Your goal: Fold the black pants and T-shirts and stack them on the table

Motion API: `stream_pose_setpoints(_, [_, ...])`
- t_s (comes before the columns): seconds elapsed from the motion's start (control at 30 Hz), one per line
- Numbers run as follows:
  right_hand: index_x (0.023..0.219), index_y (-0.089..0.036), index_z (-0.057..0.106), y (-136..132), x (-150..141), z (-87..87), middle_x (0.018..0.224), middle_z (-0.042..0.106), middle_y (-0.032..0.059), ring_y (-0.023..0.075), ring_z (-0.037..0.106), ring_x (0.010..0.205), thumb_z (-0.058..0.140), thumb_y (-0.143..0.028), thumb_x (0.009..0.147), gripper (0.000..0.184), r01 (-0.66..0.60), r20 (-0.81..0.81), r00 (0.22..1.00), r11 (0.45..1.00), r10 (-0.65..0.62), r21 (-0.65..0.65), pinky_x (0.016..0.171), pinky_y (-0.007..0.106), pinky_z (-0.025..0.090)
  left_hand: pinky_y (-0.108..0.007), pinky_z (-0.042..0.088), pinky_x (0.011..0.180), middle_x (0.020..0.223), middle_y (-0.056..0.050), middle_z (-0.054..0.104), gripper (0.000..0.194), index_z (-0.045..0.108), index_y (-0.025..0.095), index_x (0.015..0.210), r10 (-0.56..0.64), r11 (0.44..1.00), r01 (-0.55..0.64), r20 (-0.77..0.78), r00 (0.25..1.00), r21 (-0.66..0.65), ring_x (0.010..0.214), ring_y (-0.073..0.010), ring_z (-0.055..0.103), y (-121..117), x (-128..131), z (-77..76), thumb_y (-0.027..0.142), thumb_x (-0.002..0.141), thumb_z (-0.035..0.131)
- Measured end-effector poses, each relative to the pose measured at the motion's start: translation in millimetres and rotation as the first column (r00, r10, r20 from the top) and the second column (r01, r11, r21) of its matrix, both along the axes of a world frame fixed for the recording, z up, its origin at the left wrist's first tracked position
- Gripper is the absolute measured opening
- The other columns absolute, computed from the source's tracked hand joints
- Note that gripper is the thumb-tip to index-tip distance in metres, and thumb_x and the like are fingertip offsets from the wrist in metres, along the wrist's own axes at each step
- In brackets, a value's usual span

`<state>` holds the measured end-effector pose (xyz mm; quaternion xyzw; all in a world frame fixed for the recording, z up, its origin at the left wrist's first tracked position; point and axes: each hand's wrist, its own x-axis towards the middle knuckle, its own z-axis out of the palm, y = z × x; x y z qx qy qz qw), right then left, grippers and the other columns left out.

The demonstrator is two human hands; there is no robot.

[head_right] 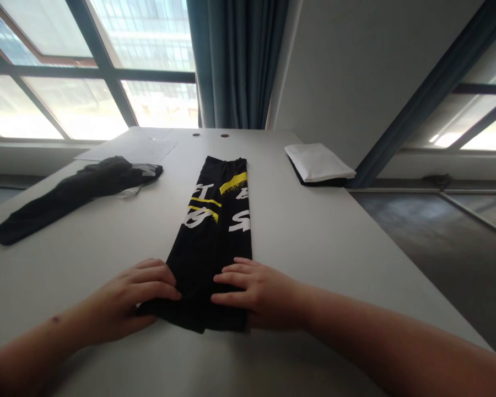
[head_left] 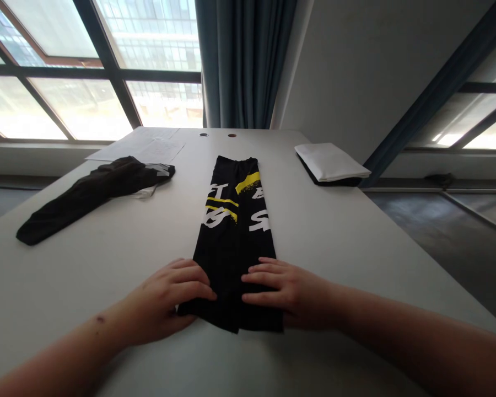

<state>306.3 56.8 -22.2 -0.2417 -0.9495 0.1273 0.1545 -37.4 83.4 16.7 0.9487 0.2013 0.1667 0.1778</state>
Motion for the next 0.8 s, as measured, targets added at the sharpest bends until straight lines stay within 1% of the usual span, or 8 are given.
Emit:
stream_pose_setpoints(0.13, [0.15, -0.031, 0.062, -4.1, 0.8, 0.1, 0.153, 0.062, 0.0082, 0.0286, 0.058, 0.142, 0.061, -0.028, 0.098, 0.051, -0.061, -0.014, 0.998, 0.998, 0.06, -0.023, 0.124, 0.051, 0.041, -0.046, 0.047, 0.117, 0.144, -0.005, 0.066, 0.064, 0.067, 0.033, 0.135, -0.08, 0.996, 0.085, -0.138, 0.987, 0.034, 0.137, -0.0265, 0.058, 17.7, -8.1, -4.5, 0.001, 0.08, 0.06])
stream_pose_setpoints(0.2, [0.15, -0.029, 0.062, -2.9, 3.4, 0.2, 0.15, 0.065, 0.009, 0.0273, 0.058, 0.142, 0.061, -0.027, 0.099, 0.05, -0.073, -0.062, 0.996, 0.997, 0.071, -0.034, 0.123, 0.048, 0.044, -0.045, 0.045, 0.12, 0.145, -0.003, 0.068, 0.064, 0.067, 0.031, 0.134, -0.116, 0.993, 0.118, -0.141, 0.983, 0.004, 0.14, -0.0248, 0.057, 20.6, -9.7, -4.6, -0.001, 0.08, 0.054])
stream_pose_setpoints(0.3, [0.149, -0.025, 0.061, -3.4, 7.6, 6.1, 0.14, 0.072, 0.0125, 0.0255, 0.065, 0.135, 0.061, -0.026, 0.1, 0.049, -0.109, -0.16, 0.982, 0.992, 0.097, -0.062, 0.116, 0.041, 0.051, -0.034, 0.054, 0.109, 0.131, -0.003, 0.076, 0.051, 0.068, 0.027, 0.129, -0.139, 0.988, 0.129, -0.123, 0.983, -0.081, 0.122, -0.0202, 0.071, 13.7, -7.7, 0.3, 0.004, 0.086, 0.052])
stream_pose_setpoints(0.4, [0.143, -0.023, 0.064, -9.0, 8.8, 21.1, 0.122, 0.079, 0.0138, 0.0215, 0.077, 0.11, 0.058, -0.023, 0.101, 0.042, -0.164, -0.248, 0.96, 0.977, 0.128, -0.133, 0.093, 0.03, 0.061, -0.027, 0.059, 0.091, 0.116, -0.003, 0.08, 0.038, 0.066, 0.025, 0.126, -0.113, 0.986, 0.103, -0.072, 0.991, -0.128, 0.099, -0.0176, 0.078, -1.6, -2.4, 6.6, 0.013, 0.094, 0.052])
stream_pose_setpoints(0.53, [0.115, -0.017, 0.071, -15.8, 8.9, 44.8, 0.092, 0.078, 0.0115, 0.0173, 0.075, 0.077, 0.059, -0.023, 0.1, 0.02, -0.25, -0.387, 0.912, 0.935, 0.14, -0.251, 0.068, 0.024, 0.055, -0.024, 0.058, 0.075, 0.096, -0.003, 0.08, 0.028, 0.065, 0.026, 0.12, -0.113, 0.98, 0.127, 0.098, 0.989, -0.155, 0.081, -0.0168, 0.077, -17.9, 4.7, 7.9, 0.018, 0.097, 0.05])
stream_pose_setpoints(0.6, [0.102, -0.017, 0.071, -14.1, 12.2, 51.1, 0.083, 0.074, 0.0085, 0.0157, 0.07, 0.07, 0.061, -0.024, 0.1, 0.013, -0.189, -0.428, 0.902, 0.937, 0.048, -0.294, 0.066, 0.024, 0.052, -0.025, 0.057, 0.072, 0.09, -0.004, 0.079, 0.025, 0.066, 0.025, 0.115, -0.057, 0.987, 0.078, 0.146, 0.988, -0.139, 0.075, -0.0169, 0.075, -17.3, 7.8, 5.8, 0.021, 0.098, 0.049])
stream_pose_setpoints(0.7, [0.086, -0.018, 0.067, -2.6, 22.3, 48.1, 0.07, 0.066, 0.0017, 0.0135, 0.06, 0.061, 0.062, -0.033, 0.101, 0.022, 0.048, -0.42, 0.88, 0.92, -0.224, -0.39, 0.061, 0.024, 0.048, -0.025, 0.053, 0.062, 0.074, -0.002, 0.073, 0.019, 0.067, 0.022, 0.097, 0.14, 0.983, -0.123, 0.117, 0.983, -0.139, 0.061, -0.0148, 0.067, 0.4, 13.2, 2.2, 0.03, 0.101, 0.05])
stream_pose_setpoints(0.8, [0.079, -0.02, 0.063, 16.3, 33.3, 34.0, 0.062, 0.057, -0.0026, 0.0133, 0.053, 0.054, 0.061, -0.048, 0.1, 0.035, 0.31, -0.292, 0.792, 0.766, -0.535, -0.563, 0.053, 0.025, 0.042, -0.024, 0.044, 0.054, 0.063, 0.002, 0.064, 0.028, 0.064, 0.022, 0.084, 0.304, 0.943, -0.299, 0.011, 0.953, -0.147, 0.053, -0.0129, 0.057, 34.8, 19.2, -3.9, 0.041, 0.1, 0.053])
